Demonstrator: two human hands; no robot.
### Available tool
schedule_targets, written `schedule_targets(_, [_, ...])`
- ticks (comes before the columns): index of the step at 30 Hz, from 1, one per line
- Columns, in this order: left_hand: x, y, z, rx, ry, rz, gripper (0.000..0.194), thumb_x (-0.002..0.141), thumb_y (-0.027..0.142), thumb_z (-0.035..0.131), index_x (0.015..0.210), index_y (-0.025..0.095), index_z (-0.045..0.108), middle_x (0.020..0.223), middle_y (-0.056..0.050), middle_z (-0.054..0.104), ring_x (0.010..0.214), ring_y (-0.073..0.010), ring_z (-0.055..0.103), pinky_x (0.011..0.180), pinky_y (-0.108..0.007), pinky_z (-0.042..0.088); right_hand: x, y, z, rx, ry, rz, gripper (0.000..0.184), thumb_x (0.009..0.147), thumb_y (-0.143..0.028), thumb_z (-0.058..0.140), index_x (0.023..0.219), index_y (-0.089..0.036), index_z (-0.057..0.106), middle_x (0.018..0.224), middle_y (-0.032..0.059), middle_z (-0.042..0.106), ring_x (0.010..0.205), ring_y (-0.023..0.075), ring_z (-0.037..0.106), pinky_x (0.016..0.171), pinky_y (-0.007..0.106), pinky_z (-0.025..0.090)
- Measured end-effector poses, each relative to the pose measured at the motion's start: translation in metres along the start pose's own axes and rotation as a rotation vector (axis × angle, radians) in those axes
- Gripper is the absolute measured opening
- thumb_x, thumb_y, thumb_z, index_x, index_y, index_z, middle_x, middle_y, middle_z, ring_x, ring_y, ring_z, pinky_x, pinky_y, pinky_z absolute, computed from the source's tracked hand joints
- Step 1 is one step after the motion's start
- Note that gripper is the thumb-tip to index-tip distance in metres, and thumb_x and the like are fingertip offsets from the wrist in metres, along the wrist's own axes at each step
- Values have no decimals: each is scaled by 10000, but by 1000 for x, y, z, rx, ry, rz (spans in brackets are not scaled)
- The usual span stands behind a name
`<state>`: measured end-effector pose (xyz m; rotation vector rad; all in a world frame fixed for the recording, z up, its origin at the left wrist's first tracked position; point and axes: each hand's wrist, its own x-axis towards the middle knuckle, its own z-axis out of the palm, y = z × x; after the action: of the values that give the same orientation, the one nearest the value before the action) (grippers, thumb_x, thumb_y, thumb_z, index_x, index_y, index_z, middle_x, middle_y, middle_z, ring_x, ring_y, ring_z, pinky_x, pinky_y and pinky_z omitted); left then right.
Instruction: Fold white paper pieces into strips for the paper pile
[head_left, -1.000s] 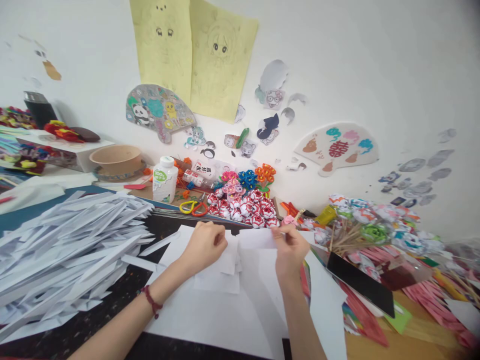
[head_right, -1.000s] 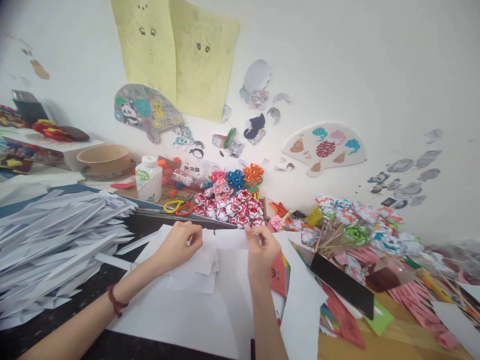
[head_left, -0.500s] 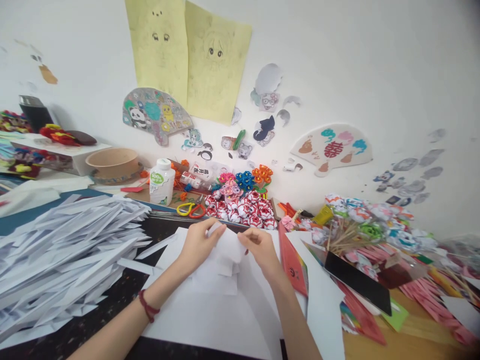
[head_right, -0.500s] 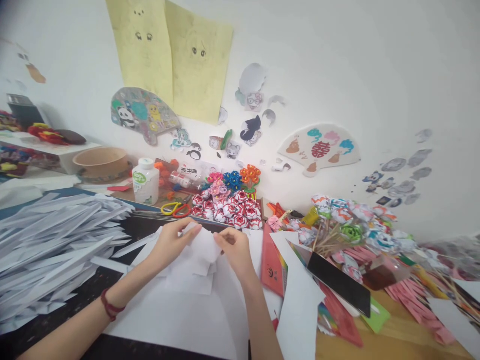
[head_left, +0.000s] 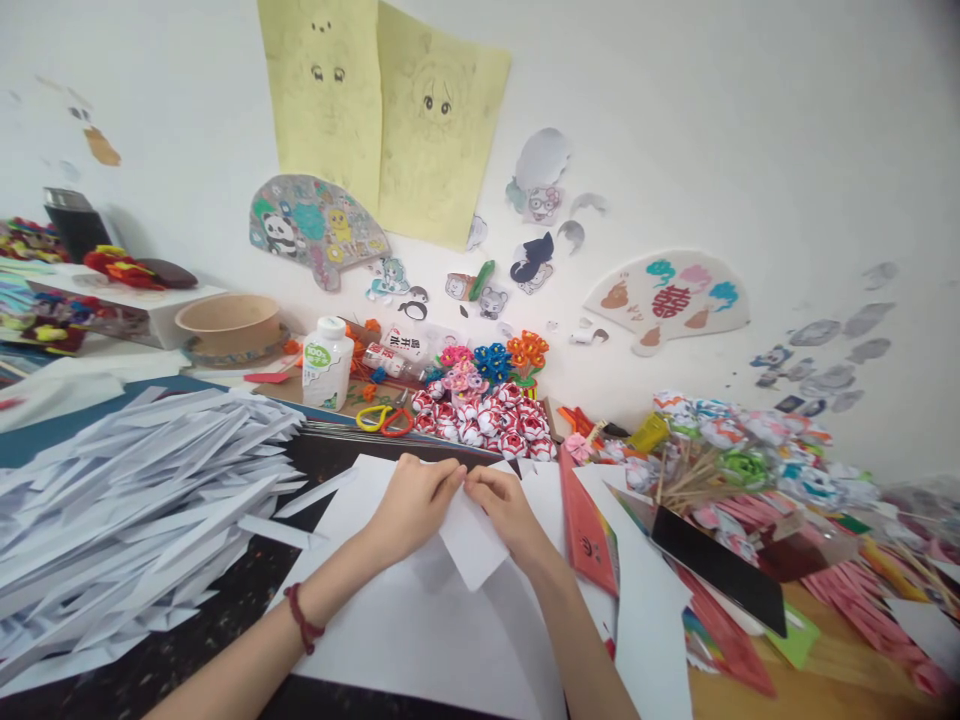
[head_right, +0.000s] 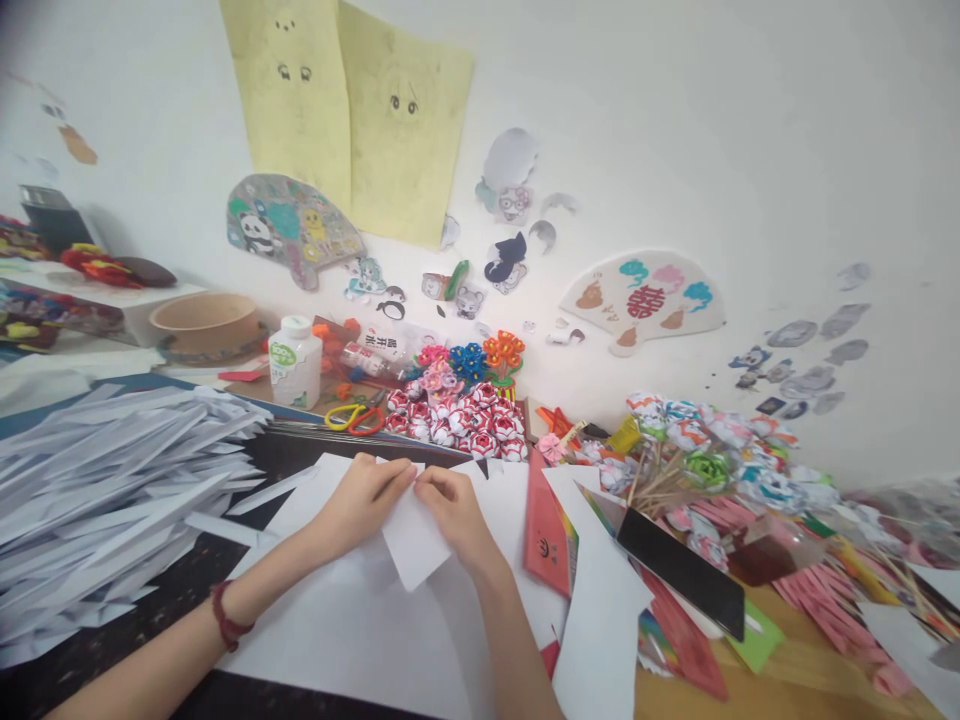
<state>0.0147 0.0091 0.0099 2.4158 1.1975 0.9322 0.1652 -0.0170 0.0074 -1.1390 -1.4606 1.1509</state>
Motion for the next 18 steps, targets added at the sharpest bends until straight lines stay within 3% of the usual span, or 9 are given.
schedule_targets(8, [-3,5,3,93,12,-24,363,924,264,316,625,173,499,552,21,574,511,-123,476,640,-287,243,1,3,-1,-29,25,19,164,702,-206,489,549,-156,515,516,-52,364,487,79,296,440,197,220])
schedule_targets(18, [2,-2,-13,130,69,-61,358,922,293,304,652,177,509,558,12,576,532,-130,479,661,-283,248,2,9,-1,-29,17,48,155,683,-209,504,544,-151,538,499,-43,419,461,77,361,413,180,279])
